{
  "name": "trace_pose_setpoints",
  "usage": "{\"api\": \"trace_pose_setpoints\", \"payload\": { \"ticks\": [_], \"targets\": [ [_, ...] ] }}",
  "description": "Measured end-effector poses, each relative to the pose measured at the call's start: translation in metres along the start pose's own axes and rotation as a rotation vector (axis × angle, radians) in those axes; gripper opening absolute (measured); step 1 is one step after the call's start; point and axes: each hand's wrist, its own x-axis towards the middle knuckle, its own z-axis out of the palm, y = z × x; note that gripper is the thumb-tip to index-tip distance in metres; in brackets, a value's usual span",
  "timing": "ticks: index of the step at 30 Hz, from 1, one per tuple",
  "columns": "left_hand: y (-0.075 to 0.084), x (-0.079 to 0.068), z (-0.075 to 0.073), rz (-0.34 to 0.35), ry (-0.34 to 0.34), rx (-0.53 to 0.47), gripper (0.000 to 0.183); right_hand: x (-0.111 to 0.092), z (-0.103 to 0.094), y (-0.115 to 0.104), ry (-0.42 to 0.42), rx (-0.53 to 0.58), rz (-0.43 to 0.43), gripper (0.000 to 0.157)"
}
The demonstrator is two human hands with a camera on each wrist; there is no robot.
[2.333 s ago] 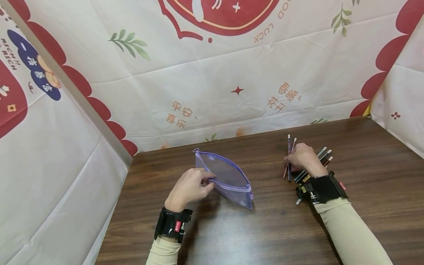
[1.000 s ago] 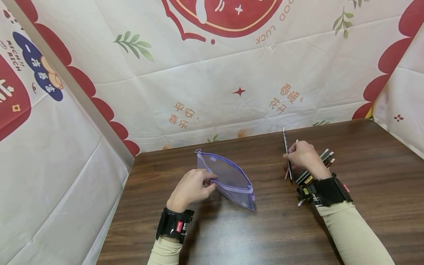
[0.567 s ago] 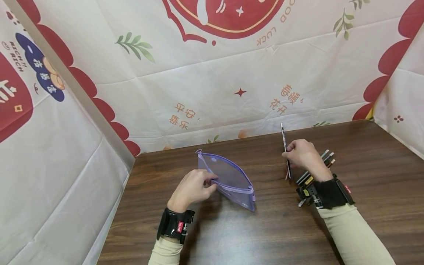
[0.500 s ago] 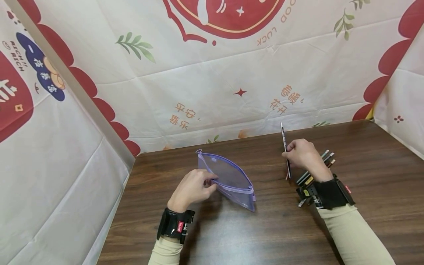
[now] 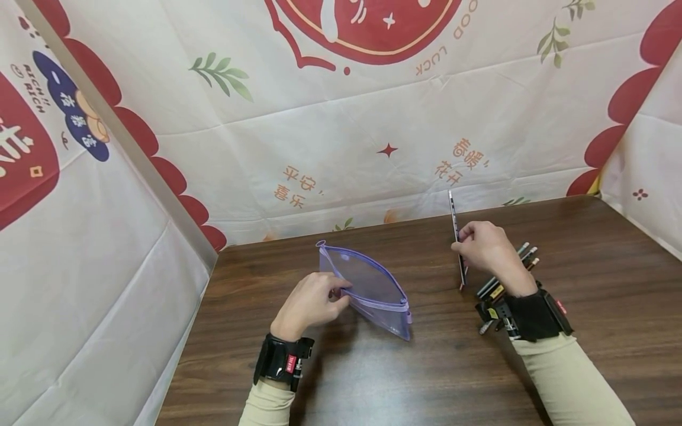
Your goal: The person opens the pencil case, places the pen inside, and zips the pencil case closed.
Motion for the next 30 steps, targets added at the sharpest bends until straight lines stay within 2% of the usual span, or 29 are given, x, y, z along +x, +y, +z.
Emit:
{"api": "trace_pose_setpoints", "payload": {
  "ticks": [16, 30],
  "targets": [
    [-0.002, 0.0, 0.004, 0.007, 0.002, -0.002, 0.026, -0.007, -0.003, -0.009, 0.041, -0.01, -0.072, 0.025],
    [0.0, 0.0, 0.002, -0.002, -0.003, -0.005, 0.026, -0.011, -0.005, -0.015, 0.04, 0.009, -0.087, 0.028]
  ]
}}
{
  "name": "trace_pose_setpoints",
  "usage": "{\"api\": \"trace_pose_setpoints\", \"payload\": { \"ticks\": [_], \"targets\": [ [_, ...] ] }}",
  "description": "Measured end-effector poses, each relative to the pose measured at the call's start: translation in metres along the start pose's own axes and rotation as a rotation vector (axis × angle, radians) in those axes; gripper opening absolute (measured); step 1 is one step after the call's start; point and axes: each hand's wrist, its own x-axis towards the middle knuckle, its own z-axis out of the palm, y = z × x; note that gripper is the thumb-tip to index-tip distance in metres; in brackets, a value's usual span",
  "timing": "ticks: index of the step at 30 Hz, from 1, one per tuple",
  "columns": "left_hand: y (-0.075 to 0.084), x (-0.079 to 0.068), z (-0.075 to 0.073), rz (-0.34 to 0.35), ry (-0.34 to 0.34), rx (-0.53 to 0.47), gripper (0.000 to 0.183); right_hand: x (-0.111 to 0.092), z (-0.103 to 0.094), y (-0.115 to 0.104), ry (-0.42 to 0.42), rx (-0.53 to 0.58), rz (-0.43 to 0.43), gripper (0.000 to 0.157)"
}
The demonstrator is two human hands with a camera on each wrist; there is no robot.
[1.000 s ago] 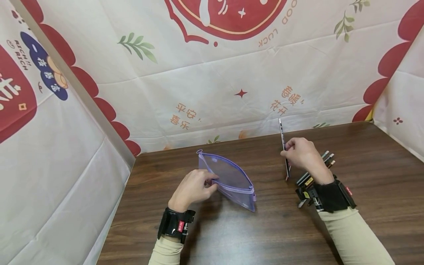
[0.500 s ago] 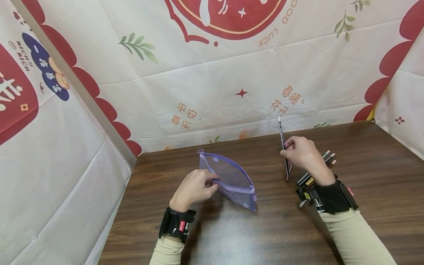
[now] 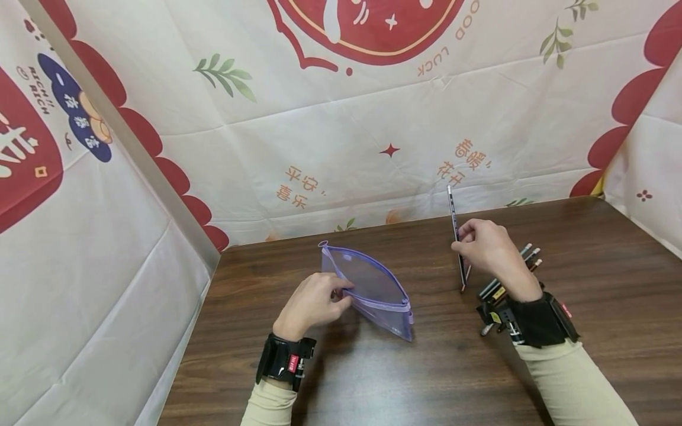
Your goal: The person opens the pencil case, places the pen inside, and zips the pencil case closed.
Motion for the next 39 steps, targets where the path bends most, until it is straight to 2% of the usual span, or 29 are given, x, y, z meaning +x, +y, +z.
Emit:
{"api": "trace_pose_setpoints", "payload": {
  "ticks": [17, 39],
  "targets": [
    [0.001, 0.0, -0.001, -0.005, 0.0, 0.005, 0.026, -0.004, -0.003, -0.007, 0.013, 0.012, -0.04, 0.027],
    [0.0, -0.001, 0.0, -0.008, -0.001, 0.003, 0.026, -0.012, -0.006, -0.016, 0.091, -0.021, -0.099, 0.024]
  ]
}}
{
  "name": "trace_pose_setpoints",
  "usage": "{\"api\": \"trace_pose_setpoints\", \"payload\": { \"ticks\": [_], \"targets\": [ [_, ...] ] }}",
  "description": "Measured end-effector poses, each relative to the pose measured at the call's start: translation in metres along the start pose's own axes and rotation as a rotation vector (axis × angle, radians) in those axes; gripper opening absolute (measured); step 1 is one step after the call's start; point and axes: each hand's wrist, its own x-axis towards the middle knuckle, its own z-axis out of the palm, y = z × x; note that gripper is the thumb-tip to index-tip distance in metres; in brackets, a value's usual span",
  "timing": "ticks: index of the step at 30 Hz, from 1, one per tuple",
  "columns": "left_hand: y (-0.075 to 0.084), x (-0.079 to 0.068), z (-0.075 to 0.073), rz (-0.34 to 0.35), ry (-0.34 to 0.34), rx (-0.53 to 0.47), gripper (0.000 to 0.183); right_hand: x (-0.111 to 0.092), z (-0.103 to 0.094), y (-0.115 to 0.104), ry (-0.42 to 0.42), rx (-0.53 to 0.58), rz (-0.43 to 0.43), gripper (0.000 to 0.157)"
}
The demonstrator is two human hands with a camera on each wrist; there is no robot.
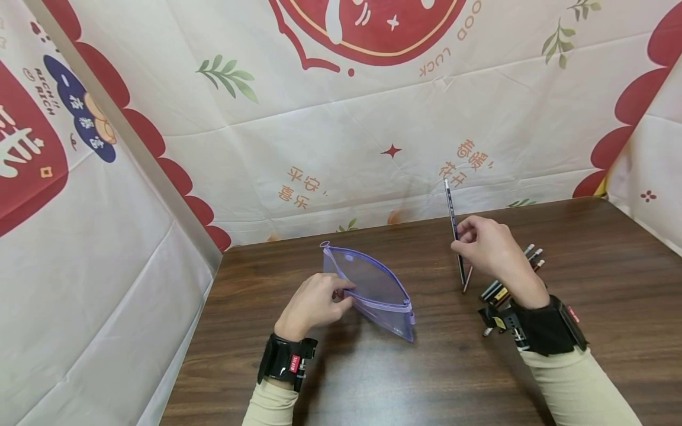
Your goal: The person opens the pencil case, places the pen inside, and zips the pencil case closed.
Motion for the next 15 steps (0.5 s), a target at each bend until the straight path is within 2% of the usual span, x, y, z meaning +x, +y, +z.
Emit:
{"api": "trace_pose_setpoints", "payload": {
  "ticks": [15],
  "targets": [
    [-0.0005, -0.0001, 0.0001, -0.001, -0.005, -0.004, 0.025, -0.0024, -0.0018, -0.0059, 0.021, -0.013, -0.024, 0.023]
  ]
}}
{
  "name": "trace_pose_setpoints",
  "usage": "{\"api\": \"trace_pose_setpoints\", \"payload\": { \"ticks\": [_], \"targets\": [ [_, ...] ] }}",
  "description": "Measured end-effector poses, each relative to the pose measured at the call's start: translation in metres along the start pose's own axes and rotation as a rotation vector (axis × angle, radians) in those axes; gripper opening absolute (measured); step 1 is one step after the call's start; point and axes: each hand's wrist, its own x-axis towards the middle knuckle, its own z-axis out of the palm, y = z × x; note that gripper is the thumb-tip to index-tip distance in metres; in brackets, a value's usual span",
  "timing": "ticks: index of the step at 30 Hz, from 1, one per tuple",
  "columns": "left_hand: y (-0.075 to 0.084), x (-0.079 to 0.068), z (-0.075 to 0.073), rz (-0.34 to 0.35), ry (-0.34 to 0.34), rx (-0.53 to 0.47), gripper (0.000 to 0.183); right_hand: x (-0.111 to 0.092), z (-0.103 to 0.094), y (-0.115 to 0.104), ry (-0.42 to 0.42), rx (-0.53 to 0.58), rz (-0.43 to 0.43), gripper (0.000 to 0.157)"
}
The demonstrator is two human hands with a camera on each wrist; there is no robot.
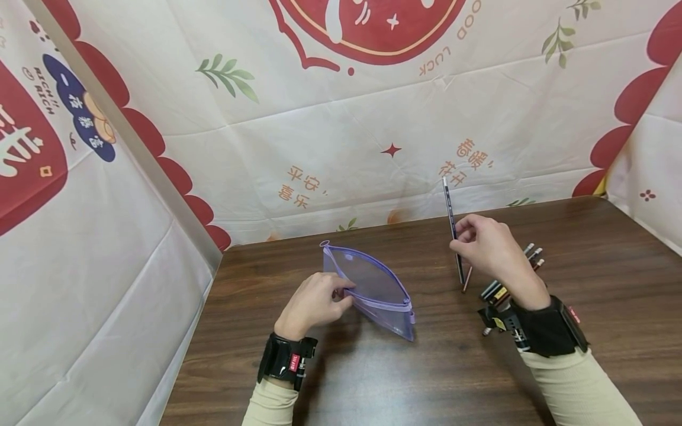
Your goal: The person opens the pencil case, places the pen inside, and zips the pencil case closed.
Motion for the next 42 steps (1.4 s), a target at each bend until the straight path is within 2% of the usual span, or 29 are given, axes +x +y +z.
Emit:
{"api": "trace_pose_setpoints", "payload": {
  "ticks": [18, 42],
  "targets": [
    [0.0, 0.0, -0.001, 0.001, 0.004, 0.014, 0.025, -0.004, -0.002, -0.008, 0.041, 0.013, -0.034, 0.02],
    [0.0, 0.0, 0.0, -0.001, -0.006, -0.003, 0.026, -0.006, -0.002, -0.017, 0.025, 0.024, -0.033, 0.022]
  ]
}}
